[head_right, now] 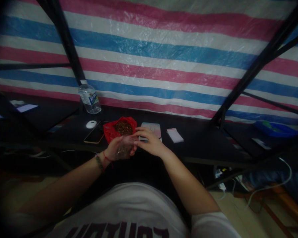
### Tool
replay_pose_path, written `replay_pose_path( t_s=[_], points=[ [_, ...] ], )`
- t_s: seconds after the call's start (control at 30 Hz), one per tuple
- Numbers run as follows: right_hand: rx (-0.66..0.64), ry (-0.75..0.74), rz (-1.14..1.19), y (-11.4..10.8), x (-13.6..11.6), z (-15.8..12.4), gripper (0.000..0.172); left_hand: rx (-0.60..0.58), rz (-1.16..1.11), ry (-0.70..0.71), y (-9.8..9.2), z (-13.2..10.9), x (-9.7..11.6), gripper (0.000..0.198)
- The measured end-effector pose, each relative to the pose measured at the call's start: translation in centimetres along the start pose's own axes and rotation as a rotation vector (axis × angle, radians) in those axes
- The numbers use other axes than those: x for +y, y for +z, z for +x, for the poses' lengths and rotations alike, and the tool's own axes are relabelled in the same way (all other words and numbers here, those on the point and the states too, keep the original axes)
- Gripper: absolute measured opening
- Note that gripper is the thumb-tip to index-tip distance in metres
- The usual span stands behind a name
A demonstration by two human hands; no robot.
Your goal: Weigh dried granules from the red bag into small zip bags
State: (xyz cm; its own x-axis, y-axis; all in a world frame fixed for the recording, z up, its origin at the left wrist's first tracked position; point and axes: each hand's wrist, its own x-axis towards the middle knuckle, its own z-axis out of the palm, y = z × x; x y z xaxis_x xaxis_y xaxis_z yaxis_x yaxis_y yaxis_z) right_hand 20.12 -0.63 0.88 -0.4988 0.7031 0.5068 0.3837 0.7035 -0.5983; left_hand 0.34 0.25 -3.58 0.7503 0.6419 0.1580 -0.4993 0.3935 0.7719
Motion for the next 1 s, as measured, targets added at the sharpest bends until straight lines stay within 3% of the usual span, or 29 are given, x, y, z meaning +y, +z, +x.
replay_pose_path(
  t_s=[0.1, 0.2, 0.37, 0.47, 0.57, 0.77, 1.0],
  points=[
    [-0.067, 0.036, 0.013, 0.2, -2.0, -0.3, 0.007, -0.064, 0.005, -0.102, -0.2, -0.1, -0.4, 0.055],
    [-0.016, 0.101, 0.061, -0.2, -2.0, -0.4, 0.006, -0.088, 0.057, -0.163, 0.0, -0.2, -0.6, 0.066],
    [0.142, 0.241, 0.112, -1.3, -0.1, -0.7, 0.013, 0.114, 0.374, -0.146, 0.0, 0.4, -0.6, 0.051],
    [0.177, 0.388, 0.206, -1.4, 0.9, -1.0, 0.019, 0.225, 0.560, -0.126, -0.1, 0.9, -0.5, 0.040],
    [0.170, 0.503, 0.360, -1.2, 1.4, -1.1, 0.035, 0.258, 0.637, -0.059, 0.0, 1.0, -0.3, 0.037],
    [0.189, 0.507, 0.425, -0.9, 1.5, -1.1, 0.030, 0.221, 0.802, 0.019, 0.5, 0.8, -0.2, 0.032],
    [0.185, 0.478, 0.352, -1.0, 0.9, -1.2, 0.027, 0.253, 0.818, 0.098, 0.3, 0.9, -0.6, 0.035]
  ],
)
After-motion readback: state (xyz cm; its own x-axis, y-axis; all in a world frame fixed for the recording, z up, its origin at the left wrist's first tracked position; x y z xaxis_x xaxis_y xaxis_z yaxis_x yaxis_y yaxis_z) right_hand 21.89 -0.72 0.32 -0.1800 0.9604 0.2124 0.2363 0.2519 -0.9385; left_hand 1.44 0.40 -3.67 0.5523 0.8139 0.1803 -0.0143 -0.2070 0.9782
